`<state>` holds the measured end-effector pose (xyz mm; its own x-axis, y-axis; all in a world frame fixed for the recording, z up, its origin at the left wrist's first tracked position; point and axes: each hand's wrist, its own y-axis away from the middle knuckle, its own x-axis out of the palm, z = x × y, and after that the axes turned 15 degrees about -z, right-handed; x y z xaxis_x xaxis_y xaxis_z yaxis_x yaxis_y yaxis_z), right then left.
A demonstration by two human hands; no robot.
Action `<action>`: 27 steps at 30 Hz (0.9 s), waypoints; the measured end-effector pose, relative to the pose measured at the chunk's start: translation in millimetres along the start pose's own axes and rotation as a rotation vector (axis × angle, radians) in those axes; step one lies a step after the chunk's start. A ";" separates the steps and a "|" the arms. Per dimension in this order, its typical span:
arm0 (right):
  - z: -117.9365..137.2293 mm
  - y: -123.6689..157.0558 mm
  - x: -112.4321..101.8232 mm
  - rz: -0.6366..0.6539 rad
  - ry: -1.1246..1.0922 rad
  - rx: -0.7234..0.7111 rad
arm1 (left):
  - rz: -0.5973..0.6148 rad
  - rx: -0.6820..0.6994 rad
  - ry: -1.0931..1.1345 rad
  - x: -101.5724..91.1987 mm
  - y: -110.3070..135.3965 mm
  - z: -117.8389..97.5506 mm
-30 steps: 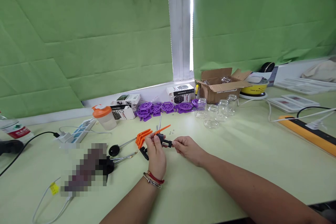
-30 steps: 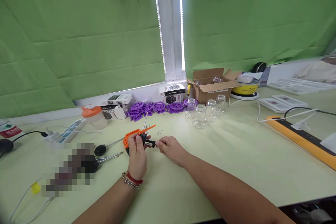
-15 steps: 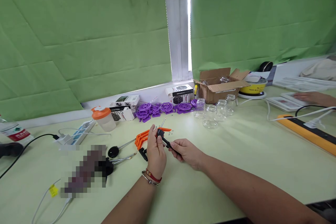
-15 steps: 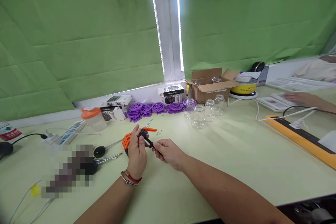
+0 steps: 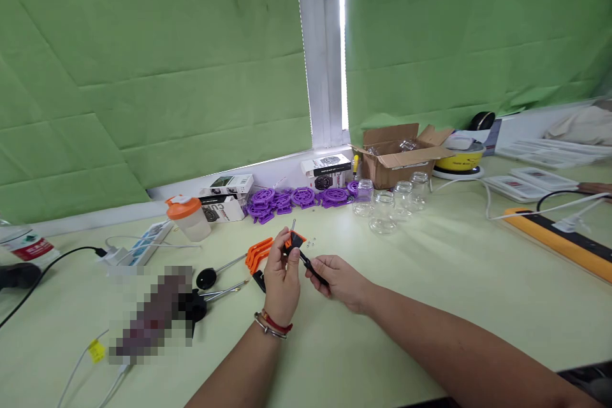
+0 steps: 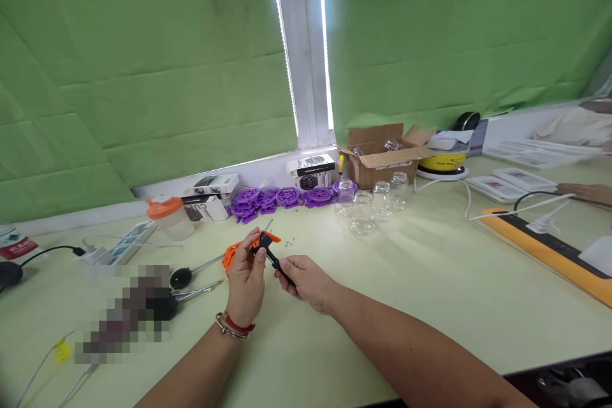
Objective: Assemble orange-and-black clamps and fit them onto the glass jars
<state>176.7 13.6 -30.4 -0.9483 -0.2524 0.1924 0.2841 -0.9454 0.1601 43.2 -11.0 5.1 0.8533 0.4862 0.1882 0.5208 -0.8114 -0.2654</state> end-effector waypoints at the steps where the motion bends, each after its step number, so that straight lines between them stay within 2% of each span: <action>1: -0.5 -0.5 -0.4 0.003 -0.003 0.004 | -0.003 0.052 -0.023 -0.2 0.4 -0.4; 3: -1.4 -1.3 -1.2 0.009 -0.018 0.005 | 0.013 0.152 -0.073 -0.4 1.2 -0.3; 8: 0.5 -0.8 -2.7 0.052 -0.105 -0.058 | 0.194 0.299 -0.191 -1.6 0.4 4.9; 13: 6.0 3.3 -3.5 0.098 -0.153 -0.069 | 0.230 0.545 -0.371 -4.3 -2.9 9.4; 18: 4.7 2.3 -4.8 0.104 -0.209 0.015 | 0.292 0.635 -0.480 -5.2 -3.0 8.2; 23: -1.1 -3.4 -7.5 0.125 -0.272 0.097 | 0.403 0.723 -0.631 -6.3 -7.0 10.0; 27: 0.2 -3.5 -7.8 0.130 -0.292 0.119 | 0.383 0.769 -0.735 -5.6 -7.2 15.2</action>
<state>183.2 19.0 -32.2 -0.8276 -0.2829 0.4848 0.4304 -0.8742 0.2247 35.1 -2.9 -8.4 0.6346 0.5275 -0.5648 -0.1184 -0.6559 -0.7455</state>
